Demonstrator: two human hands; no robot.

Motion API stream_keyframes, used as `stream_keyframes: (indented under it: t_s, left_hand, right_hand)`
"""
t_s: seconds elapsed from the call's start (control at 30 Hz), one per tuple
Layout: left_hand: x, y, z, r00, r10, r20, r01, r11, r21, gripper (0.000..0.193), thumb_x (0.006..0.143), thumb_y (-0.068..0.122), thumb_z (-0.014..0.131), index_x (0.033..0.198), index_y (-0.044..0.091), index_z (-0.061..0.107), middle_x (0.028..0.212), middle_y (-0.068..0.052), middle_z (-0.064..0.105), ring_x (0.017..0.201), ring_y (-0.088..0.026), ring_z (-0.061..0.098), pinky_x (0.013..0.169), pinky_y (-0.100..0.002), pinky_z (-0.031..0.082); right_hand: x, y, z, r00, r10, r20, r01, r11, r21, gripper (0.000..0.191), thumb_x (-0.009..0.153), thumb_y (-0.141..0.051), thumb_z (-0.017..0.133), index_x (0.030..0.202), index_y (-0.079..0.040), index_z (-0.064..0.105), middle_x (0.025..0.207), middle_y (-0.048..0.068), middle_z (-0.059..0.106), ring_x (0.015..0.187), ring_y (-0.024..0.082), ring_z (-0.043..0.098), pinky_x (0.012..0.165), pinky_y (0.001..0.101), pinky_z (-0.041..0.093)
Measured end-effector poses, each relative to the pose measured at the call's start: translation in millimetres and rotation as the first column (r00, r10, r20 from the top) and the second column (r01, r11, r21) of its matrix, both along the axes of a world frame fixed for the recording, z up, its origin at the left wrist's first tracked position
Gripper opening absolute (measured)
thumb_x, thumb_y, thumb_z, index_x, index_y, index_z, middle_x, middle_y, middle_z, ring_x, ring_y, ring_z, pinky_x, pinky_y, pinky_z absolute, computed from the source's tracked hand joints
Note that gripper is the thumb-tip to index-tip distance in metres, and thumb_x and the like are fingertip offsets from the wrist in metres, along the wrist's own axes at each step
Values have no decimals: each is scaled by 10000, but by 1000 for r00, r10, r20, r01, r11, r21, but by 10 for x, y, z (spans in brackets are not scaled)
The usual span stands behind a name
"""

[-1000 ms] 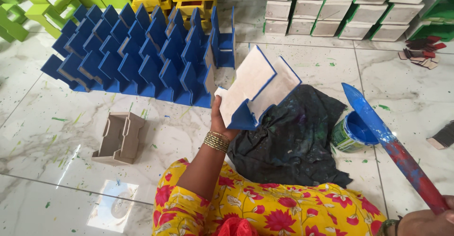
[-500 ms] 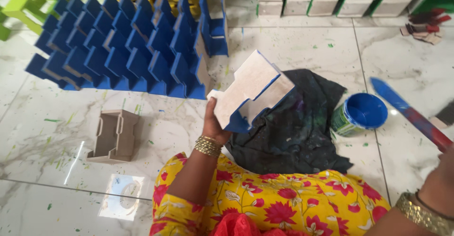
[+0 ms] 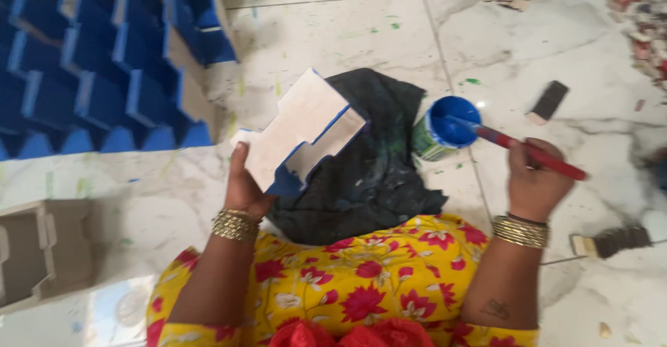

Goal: The person sits on the floor and paints unfinished wooden organizer pieces blue using a long-handled paintbrush, dipping the brush into an open paint can and applying paint to the edges and surfaces of each piece, with several already painted blue pieces stacked nearby.

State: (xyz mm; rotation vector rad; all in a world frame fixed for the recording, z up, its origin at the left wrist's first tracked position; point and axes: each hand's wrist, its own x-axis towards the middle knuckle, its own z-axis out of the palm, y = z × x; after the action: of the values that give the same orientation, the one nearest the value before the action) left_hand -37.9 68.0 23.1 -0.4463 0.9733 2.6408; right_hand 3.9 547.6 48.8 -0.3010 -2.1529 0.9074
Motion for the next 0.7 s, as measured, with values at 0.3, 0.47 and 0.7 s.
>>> stream_keyframes:
  t_s: [0.3, 0.47, 0.7]
  left_hand:
    - [4, 117, 103, 998, 14, 63, -6, 993, -116, 843, 802, 604, 638, 1481, 142, 449, 1440, -92, 588, 1318, -305, 560, 1055, -515, 467]
    - [-5, 89, 80, 999, 7, 52, -1, 994, -112, 839, 800, 600, 647, 1474, 136, 460, 1423, -99, 599, 1298, -303, 577, 1050, -515, 473]
    - [-29, 72, 102, 1000, 8, 14, -7, 994, -113, 794, 831, 583, 630, 1474, 147, 467, 1418, -83, 602, 1287, -288, 589, 1047, -512, 476]
  right_hand:
    - [-425, -374, -67, 991, -58, 124, 65, 997, -49, 246, 912, -184, 850, 1033, 3, 744, 886, 97, 754, 704, 139, 696, 650, 273, 559]
    - [-434, -325, -90, 989, -33, 144, 29, 999, 27, 221, 921, -166, 850, 1019, 9, 758, 860, 103, 744, 718, 145, 702, 672, 277, 560]
    - [-159, 8, -26, 999, -30, -29, 29, 999, -17, 171, 1010, -109, 830, 1027, 36, 742, 870, 87, 714, 752, 131, 651, 721, 244, 517]
